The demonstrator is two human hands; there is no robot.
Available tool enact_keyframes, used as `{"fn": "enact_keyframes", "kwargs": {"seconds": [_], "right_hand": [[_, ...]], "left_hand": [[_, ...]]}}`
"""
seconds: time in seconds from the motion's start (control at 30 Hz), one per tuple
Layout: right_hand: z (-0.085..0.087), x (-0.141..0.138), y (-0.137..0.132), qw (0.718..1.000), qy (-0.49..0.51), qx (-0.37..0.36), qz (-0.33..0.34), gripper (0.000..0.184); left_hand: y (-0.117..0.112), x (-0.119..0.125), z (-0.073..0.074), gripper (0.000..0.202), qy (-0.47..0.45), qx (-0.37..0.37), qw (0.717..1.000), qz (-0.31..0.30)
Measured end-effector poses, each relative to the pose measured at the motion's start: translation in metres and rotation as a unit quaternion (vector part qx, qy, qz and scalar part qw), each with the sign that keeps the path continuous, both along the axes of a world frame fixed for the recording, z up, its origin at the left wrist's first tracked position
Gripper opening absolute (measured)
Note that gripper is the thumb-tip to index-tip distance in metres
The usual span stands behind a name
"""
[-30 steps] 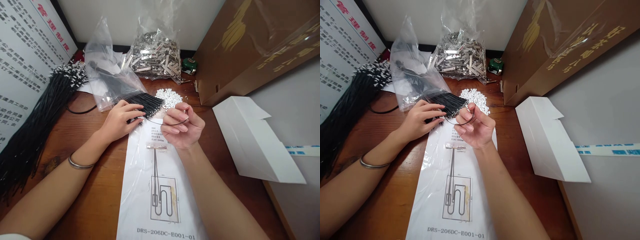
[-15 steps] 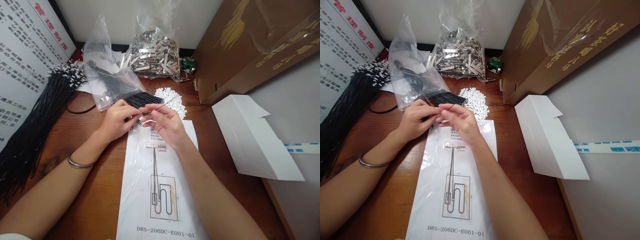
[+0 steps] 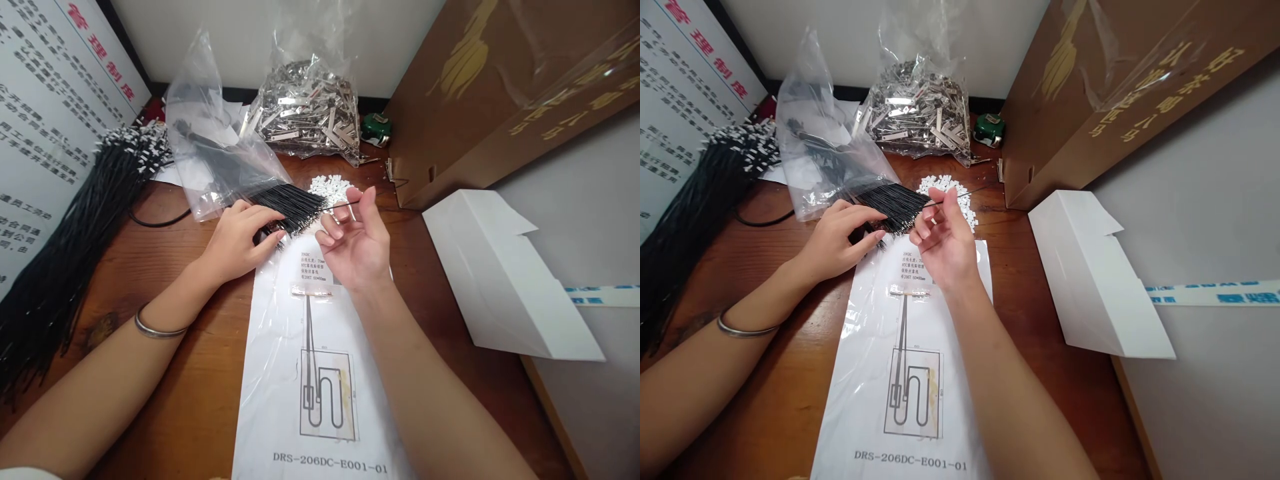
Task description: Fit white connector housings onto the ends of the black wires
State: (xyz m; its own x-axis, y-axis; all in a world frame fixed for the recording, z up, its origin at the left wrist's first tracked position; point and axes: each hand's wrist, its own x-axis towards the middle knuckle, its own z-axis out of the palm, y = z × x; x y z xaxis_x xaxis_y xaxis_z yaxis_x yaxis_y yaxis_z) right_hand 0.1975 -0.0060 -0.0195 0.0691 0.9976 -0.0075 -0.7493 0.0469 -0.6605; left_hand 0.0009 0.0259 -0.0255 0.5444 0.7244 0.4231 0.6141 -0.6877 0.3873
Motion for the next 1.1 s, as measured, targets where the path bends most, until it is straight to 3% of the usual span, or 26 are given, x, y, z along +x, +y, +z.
{"fn": "enact_keyframes", "kwargs": {"seconds": [0.3, 0.47, 0.63, 0.7, 0.87, 1.0, 1.1], "right_hand": [[-0.006, 0.021, 0.001, 0.999, 0.029, 0.032, 0.009, 0.017], [-0.011, 0.022, 0.001, 0.998, -0.059, 0.018, -0.032, 0.023], [-0.011, 0.024, 0.001, 0.99, -0.109, 0.083, 0.01, 0.027], [-0.011, 0.025, 0.001, 0.992, -0.1, 0.073, -0.004, 0.023], [-0.009, 0.026, 0.0, 0.997, -0.063, 0.037, 0.009, 0.029], [-0.011, 0.026, 0.0, 0.994, -0.038, 0.097, 0.044, 0.026], [-0.014, 0.027, 0.001, 0.991, -0.062, 0.112, 0.034, 0.03]], "left_hand": [[0.002, -0.001, -0.001, 0.023, -0.02, 0.026, 0.999, -0.002], [0.004, 0.0, 0.0, 0.016, -0.084, 0.063, 0.994, -0.033], [-0.001, 0.002, 0.008, 0.022, -0.146, 0.066, 0.985, -0.062], [-0.004, 0.002, 0.01, 0.025, -0.18, 0.064, 0.979, -0.066], [-0.008, -0.002, 0.008, 0.04, -0.258, -0.015, 0.961, -0.096], [-0.009, -0.001, 0.005, 0.051, -0.3, -0.084, 0.944, -0.109], [-0.01, 0.0, 0.007, 0.061, -0.364, -0.152, 0.913, -0.106]]}}
